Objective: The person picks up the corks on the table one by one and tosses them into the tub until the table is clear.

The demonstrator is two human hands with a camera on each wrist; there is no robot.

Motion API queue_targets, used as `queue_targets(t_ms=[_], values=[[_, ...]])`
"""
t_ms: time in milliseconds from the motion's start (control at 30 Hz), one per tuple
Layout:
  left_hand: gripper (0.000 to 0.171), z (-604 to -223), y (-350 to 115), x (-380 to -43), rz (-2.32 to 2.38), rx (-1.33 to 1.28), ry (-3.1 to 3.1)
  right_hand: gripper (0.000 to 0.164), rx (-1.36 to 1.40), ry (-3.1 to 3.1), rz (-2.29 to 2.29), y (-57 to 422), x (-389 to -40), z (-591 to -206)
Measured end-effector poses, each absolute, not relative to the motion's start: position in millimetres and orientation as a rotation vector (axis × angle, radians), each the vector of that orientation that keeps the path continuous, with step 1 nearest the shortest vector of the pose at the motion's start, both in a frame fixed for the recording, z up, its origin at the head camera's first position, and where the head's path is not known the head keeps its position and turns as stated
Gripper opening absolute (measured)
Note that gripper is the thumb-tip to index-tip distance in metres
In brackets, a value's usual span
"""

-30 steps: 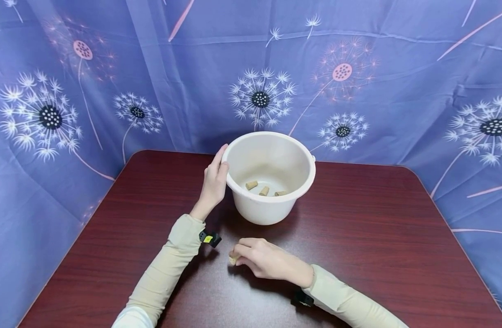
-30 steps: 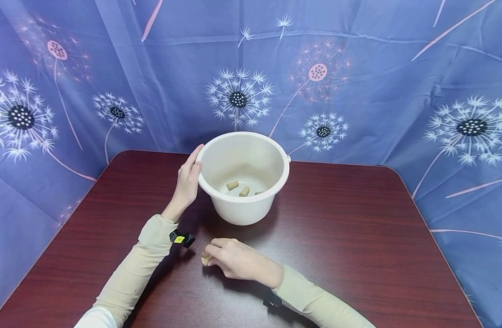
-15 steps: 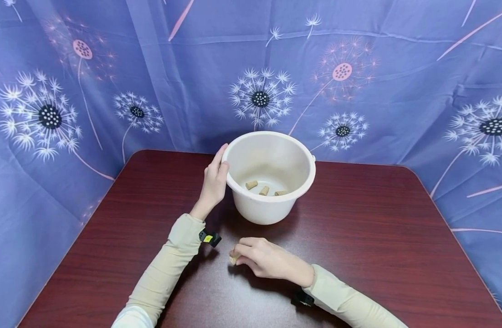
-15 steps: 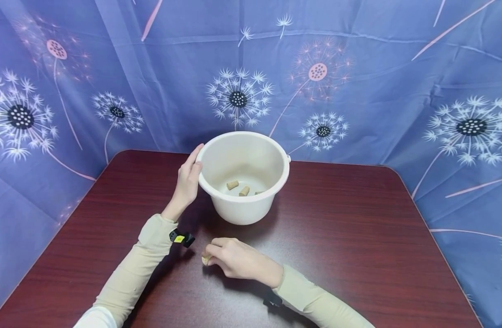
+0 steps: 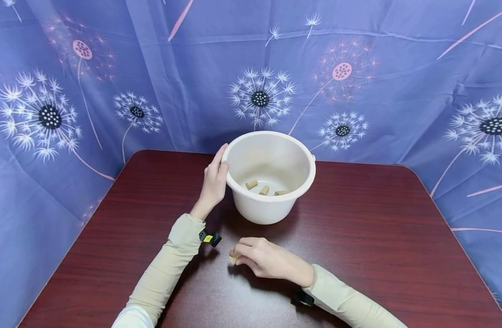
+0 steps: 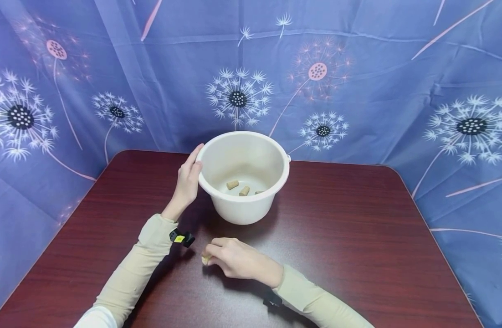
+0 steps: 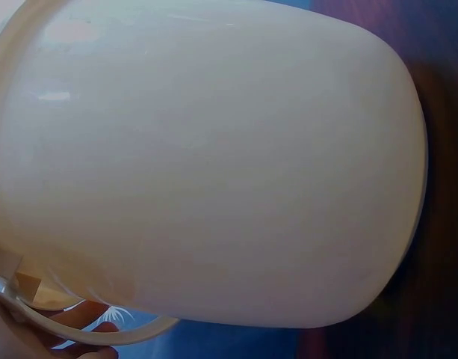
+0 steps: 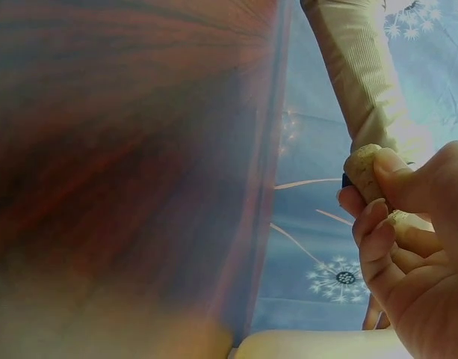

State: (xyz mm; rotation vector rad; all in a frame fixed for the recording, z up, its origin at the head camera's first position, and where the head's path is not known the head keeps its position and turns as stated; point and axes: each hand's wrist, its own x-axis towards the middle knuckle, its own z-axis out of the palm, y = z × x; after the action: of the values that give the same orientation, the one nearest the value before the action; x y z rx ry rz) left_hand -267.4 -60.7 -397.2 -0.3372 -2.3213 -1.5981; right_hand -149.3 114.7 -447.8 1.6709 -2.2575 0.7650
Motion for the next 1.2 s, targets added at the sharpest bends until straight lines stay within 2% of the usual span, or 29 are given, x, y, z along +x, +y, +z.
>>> queue_targets(t_ms=[1200], values=[[0.055, -397.3, -60.5, -266.6, -1.587, -0.335, -2.314, 0.011, 1.66, -2.261, 0.76, 116.9, -146.3, -446.4]])
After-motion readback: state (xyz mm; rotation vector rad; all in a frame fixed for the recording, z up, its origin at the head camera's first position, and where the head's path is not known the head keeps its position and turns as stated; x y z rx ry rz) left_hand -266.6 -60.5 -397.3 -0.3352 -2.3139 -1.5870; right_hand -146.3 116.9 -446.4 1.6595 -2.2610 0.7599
